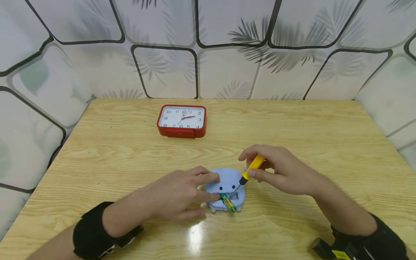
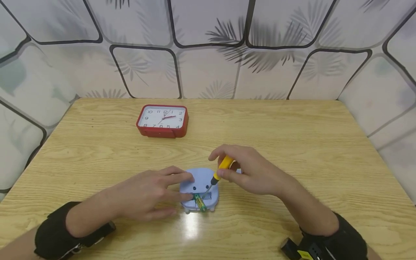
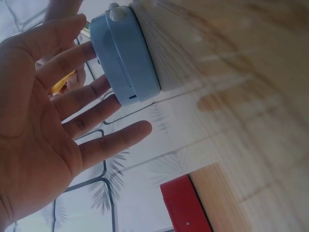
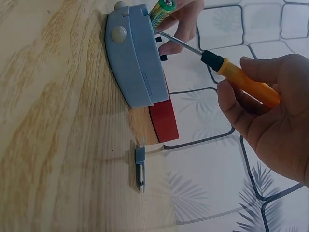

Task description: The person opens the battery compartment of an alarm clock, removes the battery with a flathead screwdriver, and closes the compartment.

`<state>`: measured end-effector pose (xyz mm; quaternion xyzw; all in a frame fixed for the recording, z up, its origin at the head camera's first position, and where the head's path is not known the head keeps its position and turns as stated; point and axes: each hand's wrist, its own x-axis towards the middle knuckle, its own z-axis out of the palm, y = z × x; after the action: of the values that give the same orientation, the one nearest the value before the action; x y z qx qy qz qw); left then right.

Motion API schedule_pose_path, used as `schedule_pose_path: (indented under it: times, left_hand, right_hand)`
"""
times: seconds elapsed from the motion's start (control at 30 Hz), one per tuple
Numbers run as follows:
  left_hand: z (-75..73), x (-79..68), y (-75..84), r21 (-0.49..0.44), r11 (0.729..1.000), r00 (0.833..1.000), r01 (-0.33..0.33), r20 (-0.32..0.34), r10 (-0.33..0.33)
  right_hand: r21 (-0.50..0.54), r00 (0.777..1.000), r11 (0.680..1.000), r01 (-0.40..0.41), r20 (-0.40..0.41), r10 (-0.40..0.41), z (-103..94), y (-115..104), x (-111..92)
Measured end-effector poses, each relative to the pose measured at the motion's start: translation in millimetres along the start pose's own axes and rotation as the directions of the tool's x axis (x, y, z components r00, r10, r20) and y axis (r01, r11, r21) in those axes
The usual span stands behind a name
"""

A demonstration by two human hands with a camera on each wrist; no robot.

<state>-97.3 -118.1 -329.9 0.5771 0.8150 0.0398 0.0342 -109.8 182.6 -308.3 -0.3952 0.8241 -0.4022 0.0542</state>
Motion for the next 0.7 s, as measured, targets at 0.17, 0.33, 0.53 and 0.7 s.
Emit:
schedule_pose_path:
  times: [0.17,0.33,0.53,0.7]
  left_hand:
    - [0.0,-0.2,0.0,-0.001,1.000,1.000,0.004,-0.002,-0.004]
    - [0.0,-0.5,0.0,-0.011,1.000,1.000,0.007,-0.005,-0.007]
    - [-0.9,0.2,-0.6,-0.013,1.000,1.000,0.010,0.012,-0.010]
    - [-0.4,0.1,-0.6,-0.021,1.000,1.000,0.011,0.013,-0.010]
  right_hand:
    - [-0.028,0.999,0.999,0.030,-0.035,-0.031,-3.3,1,-1]
    - [-0.053,0.996,0.998,0.046,-0.075,-0.050,-9.4,0,-1]
    - [-0.224,0.977,0.975,-0.004,-0.207,-0.043,-18.7,-1,-4]
    - [-0.420,0.939,0.903,-0.091,-0.337,-0.063,-20.7,2,-4]
